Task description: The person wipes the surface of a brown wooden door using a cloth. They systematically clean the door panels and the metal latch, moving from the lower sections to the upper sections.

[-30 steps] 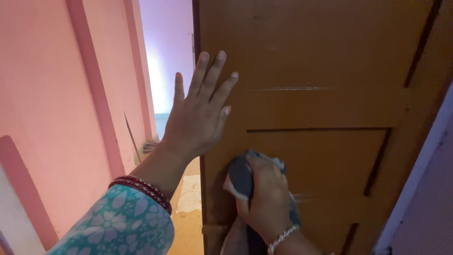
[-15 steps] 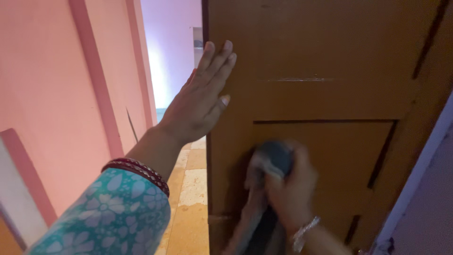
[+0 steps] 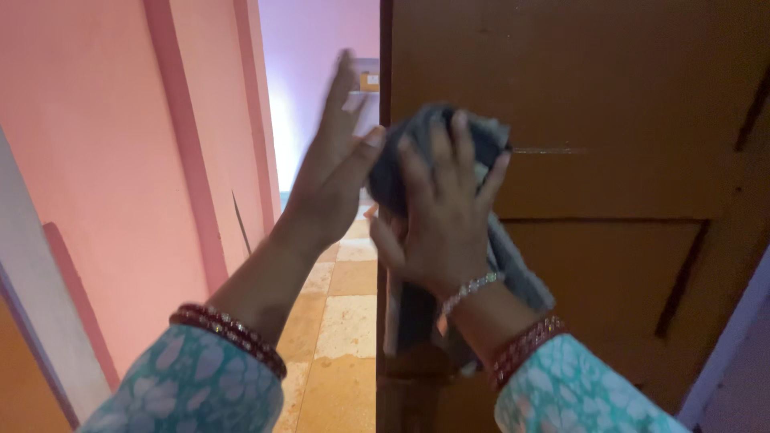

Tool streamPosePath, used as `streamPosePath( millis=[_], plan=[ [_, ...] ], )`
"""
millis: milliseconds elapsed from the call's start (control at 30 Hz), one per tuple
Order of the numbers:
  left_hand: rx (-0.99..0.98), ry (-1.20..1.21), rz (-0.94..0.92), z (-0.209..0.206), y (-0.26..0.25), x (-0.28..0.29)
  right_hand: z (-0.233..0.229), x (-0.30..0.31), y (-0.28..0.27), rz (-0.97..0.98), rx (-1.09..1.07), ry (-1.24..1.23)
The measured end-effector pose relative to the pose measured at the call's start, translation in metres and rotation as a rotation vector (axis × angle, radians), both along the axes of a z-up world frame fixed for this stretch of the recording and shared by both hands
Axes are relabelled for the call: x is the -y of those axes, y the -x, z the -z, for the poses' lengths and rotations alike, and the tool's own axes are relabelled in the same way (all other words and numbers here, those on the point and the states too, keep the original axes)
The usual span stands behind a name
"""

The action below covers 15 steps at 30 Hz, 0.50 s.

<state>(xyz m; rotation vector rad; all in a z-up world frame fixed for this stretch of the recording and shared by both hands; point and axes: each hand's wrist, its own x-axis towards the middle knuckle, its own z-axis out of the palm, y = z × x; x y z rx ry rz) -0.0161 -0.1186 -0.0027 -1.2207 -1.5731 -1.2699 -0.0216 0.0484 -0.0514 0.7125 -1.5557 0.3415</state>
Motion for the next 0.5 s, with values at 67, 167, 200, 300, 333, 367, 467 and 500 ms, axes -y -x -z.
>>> streamPosePath(
  millis=[67, 167, 200, 300, 333, 367, 467, 500],
  plan=[
    [-0.054, -0.086, -0.110, 0.001, -0.003, 0.004, 0.034, -0.007, 0.011, 0.037, 0.056, -0.112],
    [-0.146, -0.068, -0.402, 0.001, -0.012, 0.005, 0.097, -0.022, 0.019, 0.089, 0.121, -0.326],
    [-0.175, -0.037, -0.522, 0.001, -0.015, 0.004, 0.120, -0.030, 0.018, 0.059, 0.080, -0.387],
    [-0.200, -0.006, -0.515, -0.001, -0.023, -0.001, 0.176, -0.039, 0.018, 0.003, -0.061, -0.505],
    [-0.194, 0.039, -0.525, -0.003, -0.024, -0.002, 0.182, -0.042, 0.025, -0.010, -0.110, -0.534],
    [-0.188, 0.085, -0.536, -0.005, -0.026, -0.001, 0.185, -0.044, 0.033, 0.009, -0.083, -0.592],
    [-0.211, 0.131, -0.572, -0.010, -0.034, -0.005, 0.175, -0.047, 0.037, 0.026, -0.076, -0.689],
    [-0.228, 0.133, -0.584, -0.013, -0.039, -0.006, 0.161, -0.046, 0.035, 0.005, -0.126, -0.668]
  ],
)
